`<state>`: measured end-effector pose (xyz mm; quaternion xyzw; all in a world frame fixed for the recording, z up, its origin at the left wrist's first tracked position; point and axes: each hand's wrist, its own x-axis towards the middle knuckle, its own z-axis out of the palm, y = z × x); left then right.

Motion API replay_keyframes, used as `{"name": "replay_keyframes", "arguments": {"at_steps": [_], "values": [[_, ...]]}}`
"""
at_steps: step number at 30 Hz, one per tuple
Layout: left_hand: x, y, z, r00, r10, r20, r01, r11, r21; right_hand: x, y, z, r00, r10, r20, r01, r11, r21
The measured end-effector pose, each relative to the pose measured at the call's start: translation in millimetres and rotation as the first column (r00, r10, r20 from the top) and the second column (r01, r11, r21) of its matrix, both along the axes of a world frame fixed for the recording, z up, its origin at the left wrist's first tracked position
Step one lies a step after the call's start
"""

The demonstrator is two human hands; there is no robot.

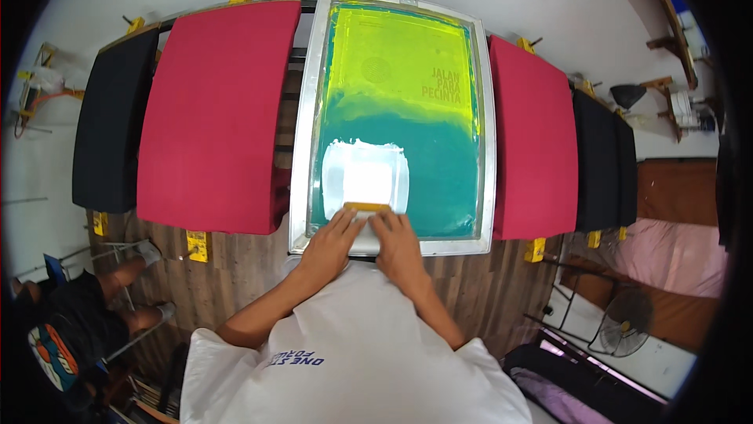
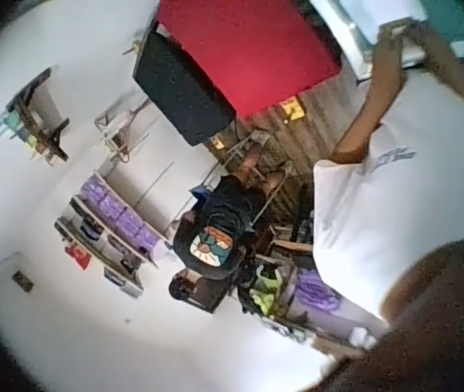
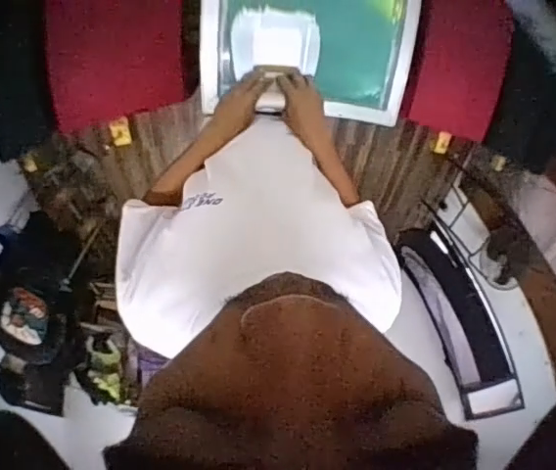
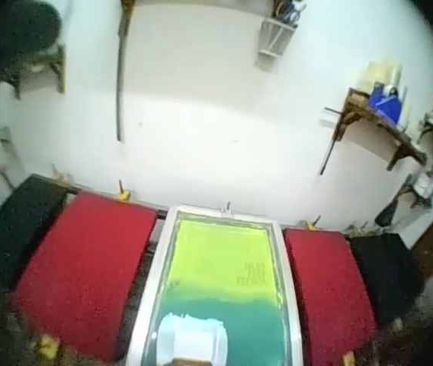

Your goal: Applying ink to a screen using a squeegee during the screen printing process.

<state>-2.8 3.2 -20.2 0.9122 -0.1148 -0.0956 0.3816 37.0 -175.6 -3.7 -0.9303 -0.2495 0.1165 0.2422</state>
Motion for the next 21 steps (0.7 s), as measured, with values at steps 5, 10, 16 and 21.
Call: {"name": "replay_keyframes", "arguments": {"at_steps": [5, 10, 16, 21], "values": [[14.3, 8.0, 26.9, 0.990, 0.013, -0.138, -0.026, 0.996, -0.087, 14.8, 3.0, 29.4, 0.977, 0.013, -0.213, -0.018, 1.000, -0.022], [83.7, 25.7, 14.4, 0.982, 0.120, -0.145, -0.117, 0.993, 0.025, 87.0, 25.2, 19.5, 0.996, 0.085, -0.009, -0.085, 0.993, -0.077], [110.0, 27.1, -3.3, 0.989, 0.140, -0.054, -0.143, 0.988, -0.065, 119.0, 27.0, 2.9, 0.995, 0.079, -0.056, -0.084, 0.992, -0.099], [51.4, 14.5, 0.7, 0.988, 0.112, -0.103, -0.122, 0.988, -0.095, 57.5, 14.4, 4.4, 0.999, 0.018, -0.046, -0.019, 1.000, -0.023]]}}
